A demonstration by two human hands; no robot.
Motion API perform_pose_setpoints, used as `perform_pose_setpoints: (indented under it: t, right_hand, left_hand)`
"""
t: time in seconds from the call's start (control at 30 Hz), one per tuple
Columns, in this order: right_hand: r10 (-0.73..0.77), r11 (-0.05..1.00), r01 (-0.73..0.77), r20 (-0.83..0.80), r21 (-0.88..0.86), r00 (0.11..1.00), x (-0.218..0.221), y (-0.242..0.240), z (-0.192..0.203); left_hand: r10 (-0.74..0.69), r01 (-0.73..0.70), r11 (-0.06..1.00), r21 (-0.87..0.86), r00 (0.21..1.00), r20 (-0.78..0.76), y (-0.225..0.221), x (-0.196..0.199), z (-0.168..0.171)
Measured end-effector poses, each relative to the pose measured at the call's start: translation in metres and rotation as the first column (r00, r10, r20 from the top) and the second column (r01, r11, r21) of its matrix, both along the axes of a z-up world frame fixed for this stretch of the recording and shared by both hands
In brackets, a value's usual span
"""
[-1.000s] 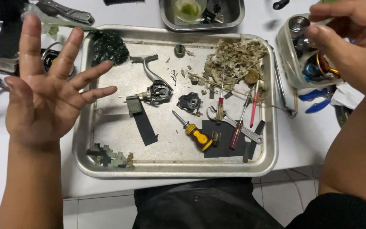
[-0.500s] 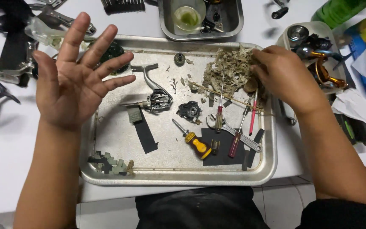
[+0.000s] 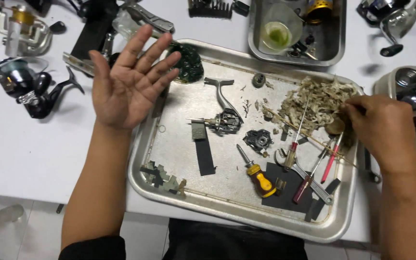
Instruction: Disassembling and cleaning a fishing reel on a metal tray at a workstation.
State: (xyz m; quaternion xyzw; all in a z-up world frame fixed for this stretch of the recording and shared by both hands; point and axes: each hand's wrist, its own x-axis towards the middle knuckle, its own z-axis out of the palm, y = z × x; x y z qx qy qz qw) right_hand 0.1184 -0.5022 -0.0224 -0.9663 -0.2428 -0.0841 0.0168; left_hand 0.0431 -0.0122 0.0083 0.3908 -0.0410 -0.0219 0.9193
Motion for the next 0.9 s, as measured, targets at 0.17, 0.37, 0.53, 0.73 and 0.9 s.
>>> perform_pose_setpoints:
  t: [0.17,0.37,0.53,0.73,0.9]
  right_hand:
    - [0.023,1.0,-0.024,0.101,0.007,0.995,-0.003,-0.009,-0.014]
    - [0.062,0.993,-0.071,0.093,0.099,0.994,0.0,-0.011,-0.013]
    - [0.104,0.977,-0.133,0.171,0.165,0.98,-0.011,0.0,0.007]
    - [0.147,0.928,-0.188,0.148,0.321,0.978,-0.025,0.018,0.026]
    - [0.187,0.856,-0.198,0.072,0.477,0.98,-0.045,0.053,0.053]
  left_hand:
    - [-0.023,0.022,1.0,-0.019,0.999,-0.043,-0.008,0.002,0.0]
    - [-0.112,0.102,0.987,0.121,0.991,0.074,-0.01,-0.001,-0.001]
    - [-0.135,0.032,0.881,0.472,0.973,0.186,-0.02,-0.002,0.005]
    - [-0.268,-0.016,0.509,0.861,0.947,0.176,-0.081,0.004,0.047]
    - [-0.466,-0.081,0.24,0.967,0.865,0.188,-0.153,0.03,0.033]
